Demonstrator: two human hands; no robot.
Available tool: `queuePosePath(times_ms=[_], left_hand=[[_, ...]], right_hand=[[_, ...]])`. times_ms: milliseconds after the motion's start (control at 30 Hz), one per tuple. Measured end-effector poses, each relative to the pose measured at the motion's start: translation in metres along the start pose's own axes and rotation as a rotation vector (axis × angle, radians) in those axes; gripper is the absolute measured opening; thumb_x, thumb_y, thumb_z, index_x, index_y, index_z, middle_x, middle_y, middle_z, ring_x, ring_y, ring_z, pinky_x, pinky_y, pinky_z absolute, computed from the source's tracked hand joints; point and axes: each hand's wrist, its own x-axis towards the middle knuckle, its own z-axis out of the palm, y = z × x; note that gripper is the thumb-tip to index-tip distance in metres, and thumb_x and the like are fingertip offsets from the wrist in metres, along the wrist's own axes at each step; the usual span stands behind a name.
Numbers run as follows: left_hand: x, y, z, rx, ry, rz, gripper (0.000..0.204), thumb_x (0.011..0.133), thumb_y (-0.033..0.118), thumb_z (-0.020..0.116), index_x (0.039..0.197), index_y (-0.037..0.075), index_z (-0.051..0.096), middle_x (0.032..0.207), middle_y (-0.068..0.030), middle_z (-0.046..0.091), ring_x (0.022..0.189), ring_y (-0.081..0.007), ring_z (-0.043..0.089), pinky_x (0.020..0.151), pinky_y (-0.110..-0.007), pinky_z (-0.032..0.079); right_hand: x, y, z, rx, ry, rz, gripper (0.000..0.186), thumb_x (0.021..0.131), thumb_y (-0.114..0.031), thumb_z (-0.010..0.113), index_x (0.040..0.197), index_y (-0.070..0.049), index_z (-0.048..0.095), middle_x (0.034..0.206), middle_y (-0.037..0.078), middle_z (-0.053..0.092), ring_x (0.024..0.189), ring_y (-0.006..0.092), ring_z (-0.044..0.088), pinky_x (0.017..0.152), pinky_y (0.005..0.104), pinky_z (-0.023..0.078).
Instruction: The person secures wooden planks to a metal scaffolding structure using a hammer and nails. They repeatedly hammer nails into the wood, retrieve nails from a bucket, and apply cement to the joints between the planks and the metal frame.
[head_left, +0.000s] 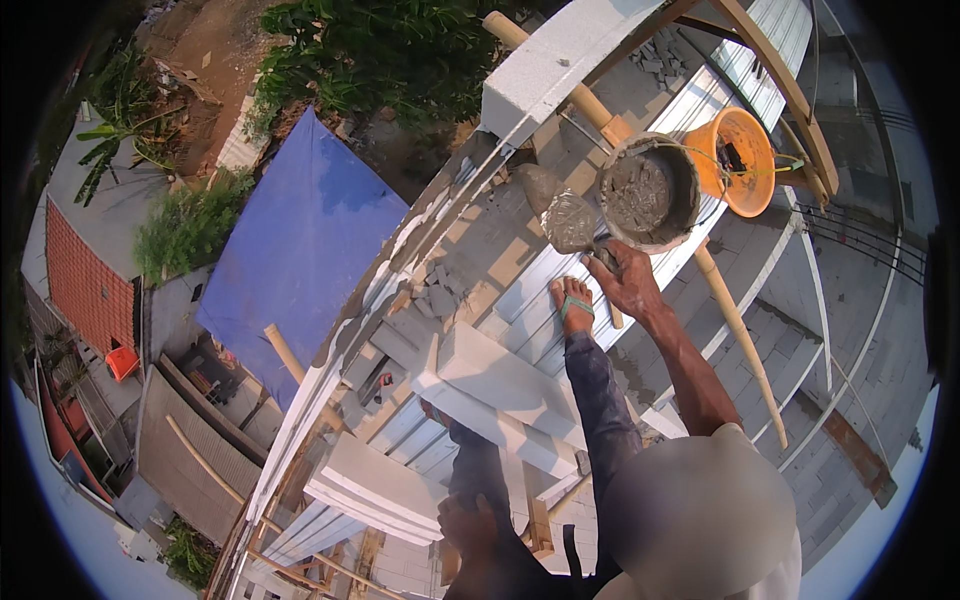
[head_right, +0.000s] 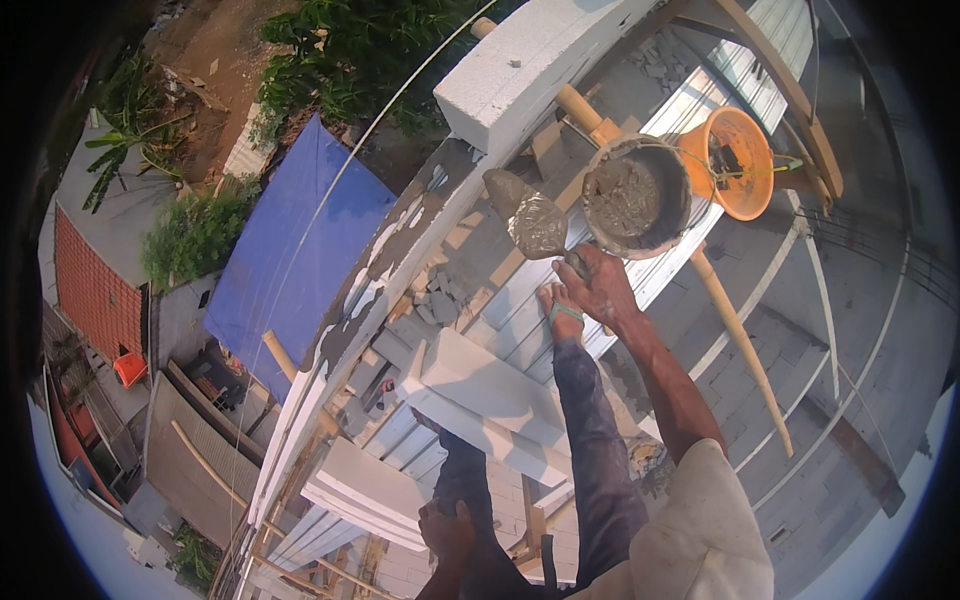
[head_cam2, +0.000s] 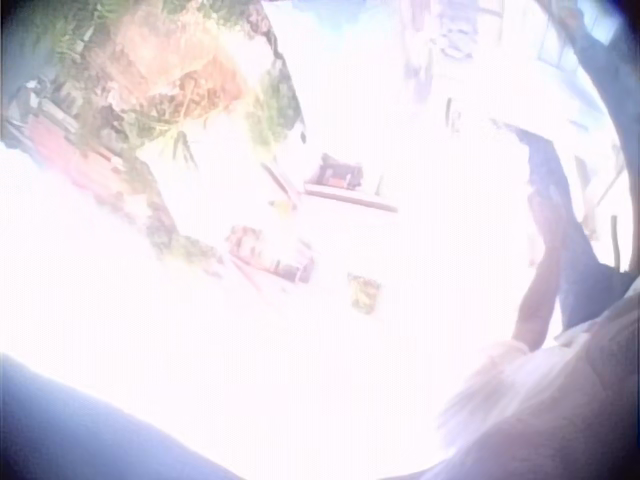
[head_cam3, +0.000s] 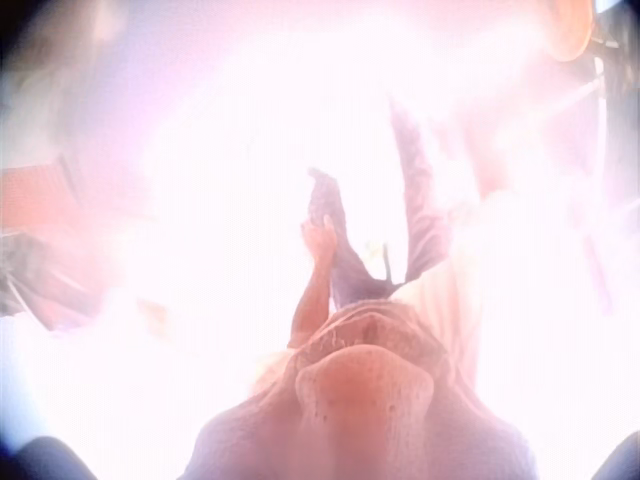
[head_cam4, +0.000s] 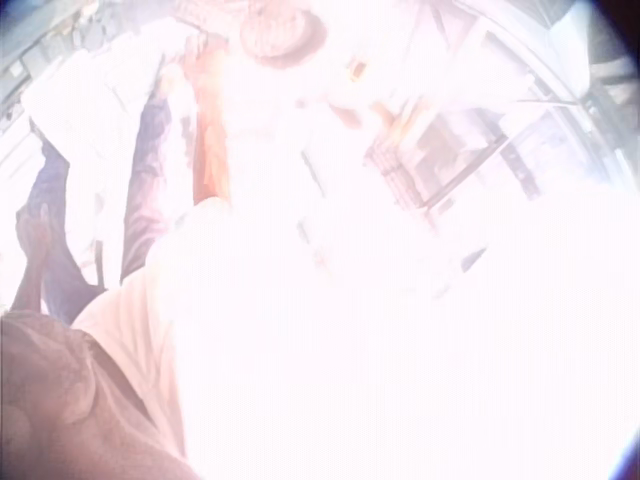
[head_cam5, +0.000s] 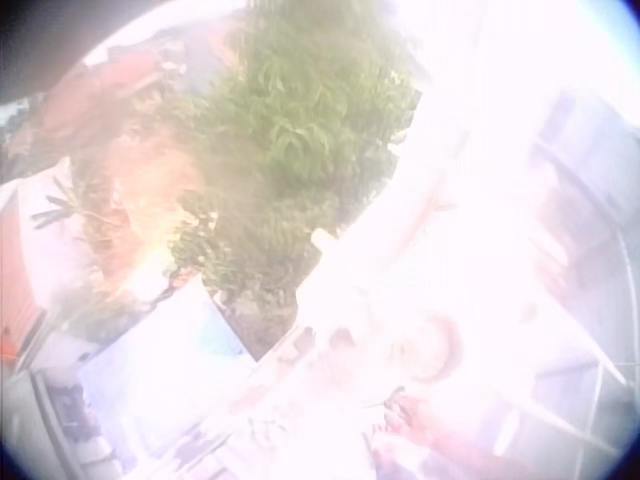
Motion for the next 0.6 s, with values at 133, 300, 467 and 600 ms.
queuePosePath(times_ms=[133, 300, 467, 600], left_hand=[[0.001, -0.007, 0.007, -0.008, 0.001, -0.014, 0.055, 0.083, 0.034, 0.076, 0.125, 0.001, 0.063, 0.126, -0.0184, 0.061, 0.117, -0.0397, 0.059, 0.100, -0.051, 0.048], [-0.001, -0.008, 0.004, -0.038, -0.008, -0.039, 0.055, 0.084, 0.035, 0.075, 0.126, 0.001, 0.063, 0.128, -0.0183, 0.060, 0.119, -0.0390, 0.058, 0.101, -0.051, 0.048], [0.003, -0.009, 0.003, -0.042, -0.001, -0.007, 0.056, 0.083, 0.034, 0.075, 0.127, 0.001, 0.062, 0.128, -0.0184, 0.060, 0.118, -0.0397, 0.059, 0.100, -0.051, 0.049], [-0.001, -0.011, 0.010, -0.050, 0.020, -0.016, 0.057, 0.083, 0.034, 0.075, 0.127, 0.001, 0.062, 0.127, -0.0190, 0.060, 0.116, -0.0407, 0.059, 0.099, -0.052, 0.049]], right_hand=[[0.043, -0.044, 0.008, -0.051, -0.132, 0.012, 0.040, 0.097, -0.037, 0.070, 0.089, 0.003, 0.065, 0.067, 0.010, 0.059, 0.058, 0.0151, 0.051, 0.055, 0.0356, 0.045], [0.092, -0.069, -0.006, 0.168, -0.309, 0.269, 0.039, 0.096, -0.037, 0.068, 0.088, 0.001, 0.067, 0.059, 0.002, 0.054, 0.051, 0.0123, 0.053, 0.049, 0.0327, 0.042], [0.088, -0.085, -0.053, 0.212, -0.293, 0.224, 0.036, 0.098, -0.035, 0.069, 0.083, -0.002, 0.065, 0.060, -0.002, 0.053, 0.047, 0.0083, 0.048, 0.046, 0.0277, 0.038], [0.091, -0.091, -0.082, 0.323, -0.343, 0.270, 0.029, 0.098, -0.028, 0.071, 0.084, -0.003, 0.067, 0.060, -0.001, 0.054, 0.044, 0.0069, 0.049, 0.041, 0.0245, 0.036]])
